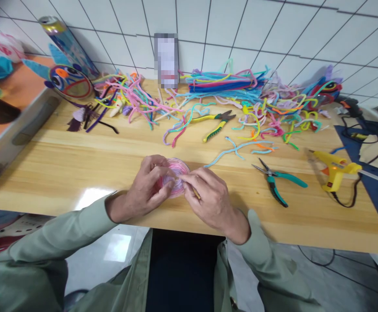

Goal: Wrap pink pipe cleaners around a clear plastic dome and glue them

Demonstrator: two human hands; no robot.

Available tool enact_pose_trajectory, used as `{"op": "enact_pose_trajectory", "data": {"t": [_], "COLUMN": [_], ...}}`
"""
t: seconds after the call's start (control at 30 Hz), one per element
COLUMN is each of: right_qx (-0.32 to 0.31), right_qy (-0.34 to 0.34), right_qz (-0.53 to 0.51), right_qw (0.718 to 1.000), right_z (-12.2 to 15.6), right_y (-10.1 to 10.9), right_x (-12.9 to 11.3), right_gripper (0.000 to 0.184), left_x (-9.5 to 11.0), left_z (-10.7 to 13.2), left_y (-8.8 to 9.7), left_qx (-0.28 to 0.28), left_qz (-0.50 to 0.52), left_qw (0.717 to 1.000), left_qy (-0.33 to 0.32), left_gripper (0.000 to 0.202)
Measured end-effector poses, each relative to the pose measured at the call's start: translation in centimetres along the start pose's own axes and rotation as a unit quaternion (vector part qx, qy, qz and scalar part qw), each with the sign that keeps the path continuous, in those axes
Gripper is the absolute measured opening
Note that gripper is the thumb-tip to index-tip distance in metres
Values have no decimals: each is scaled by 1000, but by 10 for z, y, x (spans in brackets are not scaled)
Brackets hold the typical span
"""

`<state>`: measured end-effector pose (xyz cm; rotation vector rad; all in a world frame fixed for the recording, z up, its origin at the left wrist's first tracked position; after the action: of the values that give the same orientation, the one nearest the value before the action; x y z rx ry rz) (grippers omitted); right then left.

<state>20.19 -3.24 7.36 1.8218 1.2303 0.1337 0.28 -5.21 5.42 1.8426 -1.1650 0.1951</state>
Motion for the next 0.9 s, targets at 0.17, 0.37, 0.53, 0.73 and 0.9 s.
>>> {"op": "enact_pose_trajectory", "data": {"t": [0.17, 0.37, 0.53, 0.73, 0.9], "right_qx": [-8, 4, 5, -8, -9], "right_qy": [2, -4, -11, 0, 8], "right_qz": [8, 51, 64, 67, 73], "right_qw": [1000, 999, 998, 998, 997], "right_z": [-2, -1, 2, 2, -1], "right_y": [1, 0, -1, 1, 1], "right_x": [-7, -14, -15, -15, -17], "right_gripper": [27, 27, 30, 29, 29], "left_x": [3, 8, 10, 9, 8], "left_z": [2, 7, 11, 9, 5], "left_y": [-1, -3, -1, 3, 6], "left_qx": [21, 40, 37, 26, -14], "left_qz": [-29, -50, -47, -23, -20], "left_qw": [999, 998, 998, 999, 1000], "left_qy": [-2, 3, -6, -5, -12], "left_gripper": [13, 14, 19, 21, 25]}}
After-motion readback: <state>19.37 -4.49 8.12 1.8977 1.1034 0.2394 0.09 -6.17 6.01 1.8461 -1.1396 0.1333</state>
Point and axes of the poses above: each hand's wrist, its own z-axis away from the middle knuckle, its own y-axis out of the back of the hand, x = y × z, the point moved 3 cm from there along -z, towards the middle knuckle, and after that the axes turned 5 degrees about z, right-handed, at the moved point
